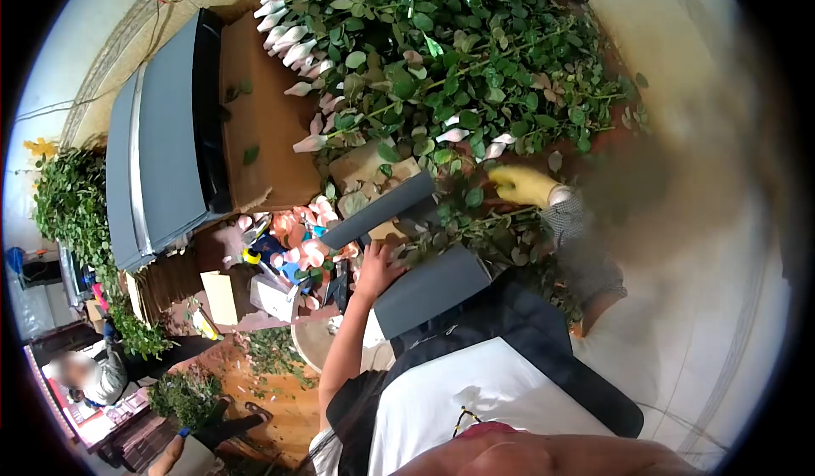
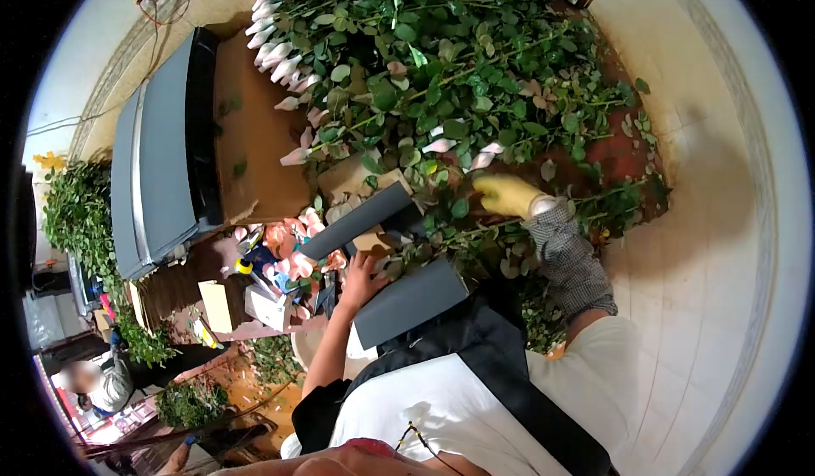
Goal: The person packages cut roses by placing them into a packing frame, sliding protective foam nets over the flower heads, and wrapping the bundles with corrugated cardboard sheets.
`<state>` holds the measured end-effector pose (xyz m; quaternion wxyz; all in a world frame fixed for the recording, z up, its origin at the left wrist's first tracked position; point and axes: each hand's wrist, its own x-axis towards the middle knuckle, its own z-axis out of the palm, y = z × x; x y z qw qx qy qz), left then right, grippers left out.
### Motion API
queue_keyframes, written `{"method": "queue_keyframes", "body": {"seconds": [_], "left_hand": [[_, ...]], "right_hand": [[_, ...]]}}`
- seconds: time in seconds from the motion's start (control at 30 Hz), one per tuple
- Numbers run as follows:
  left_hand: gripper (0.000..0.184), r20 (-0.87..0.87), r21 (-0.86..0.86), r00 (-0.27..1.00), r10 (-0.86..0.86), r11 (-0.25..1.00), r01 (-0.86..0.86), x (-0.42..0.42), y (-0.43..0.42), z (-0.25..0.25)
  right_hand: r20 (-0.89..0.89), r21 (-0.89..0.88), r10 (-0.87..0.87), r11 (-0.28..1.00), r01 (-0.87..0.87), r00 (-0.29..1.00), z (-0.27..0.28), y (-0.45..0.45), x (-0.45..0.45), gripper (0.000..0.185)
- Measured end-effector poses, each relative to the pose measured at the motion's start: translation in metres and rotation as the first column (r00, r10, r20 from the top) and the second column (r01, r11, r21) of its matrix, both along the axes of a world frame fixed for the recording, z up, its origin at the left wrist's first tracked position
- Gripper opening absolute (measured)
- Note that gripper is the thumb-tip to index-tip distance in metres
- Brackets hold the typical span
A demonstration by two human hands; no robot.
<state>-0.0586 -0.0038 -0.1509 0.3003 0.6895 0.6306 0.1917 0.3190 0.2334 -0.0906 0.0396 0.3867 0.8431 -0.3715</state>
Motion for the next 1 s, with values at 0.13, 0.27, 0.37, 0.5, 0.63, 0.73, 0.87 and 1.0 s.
{"method": "queue_keyframes", "body": {"seconds": [0.13, 0.27, 0.37, 0.5, 0.63, 0.73, 0.87, 1.0], "left_hand": [[0.05, 0.045, -0.014, 0.999, -0.016, 1.0, 0.017, 0.0, -0.002, 0.002], [0.049, 0.063, 0.036, 0.998, -0.019, 0.999, 0.016, 0.001, 0.002, 0.007], [0.043, 0.099, 0.077, 0.995, 0.019, 0.997, -0.027, 0.003, 0.003, 0.011], [0.032, 0.052, -0.073, 0.995, 0.09, 0.994, -0.086, 0.004, 0.002, 0.01], [0.033, 0.187, 0.035, 0.977, 0.101, 0.993, -0.109, 0.002, -0.002, -0.005], [0.037, 0.242, 0.022, 0.96, 0.138, 0.989, -0.147, 0.003, -0.002, -0.005], [0.04, 0.253, -0.006, 0.955, 0.155, 0.987, -0.158, 0.003, 0.001, -0.003], [0.038, 0.218, -0.122, 0.96, 0.178, 0.981, -0.154, 0.001, -0.005, -0.018]], "right_hand": [[-0.493, 0.211, -0.177, 0.925, 0.315, 0.852, 0.067, 0.057, -0.088, 0.047], [-0.061, 0.871, -0.165, 0.473, 0.134, 0.984, 0.03, 0.141, -0.136, 0.052], [0.053, 0.884, -0.169, 0.466, 0.033, 0.984, 0.025, 0.185, -0.153, 0.038], [-0.314, 0.868, -0.01, 0.401, 0.292, 0.949, 0.079, 0.189, -0.175, 0.027], [-0.395, 0.763, 0.054, 0.575, 0.295, 0.917, 0.131, 0.191, -0.104, 0.024], [-0.549, 0.506, -0.34, 0.592, 0.627, 0.764, 0.183, 0.142, -0.047, 0.03], [-0.41, 0.189, -0.543, 0.736, 0.651, 0.733, 0.216, 0.068, 0.007, 0.031], [-0.508, -0.271, -0.207, 0.96, 0.073, 0.836, 0.193, -0.001, 0.012, 0.049]]}}
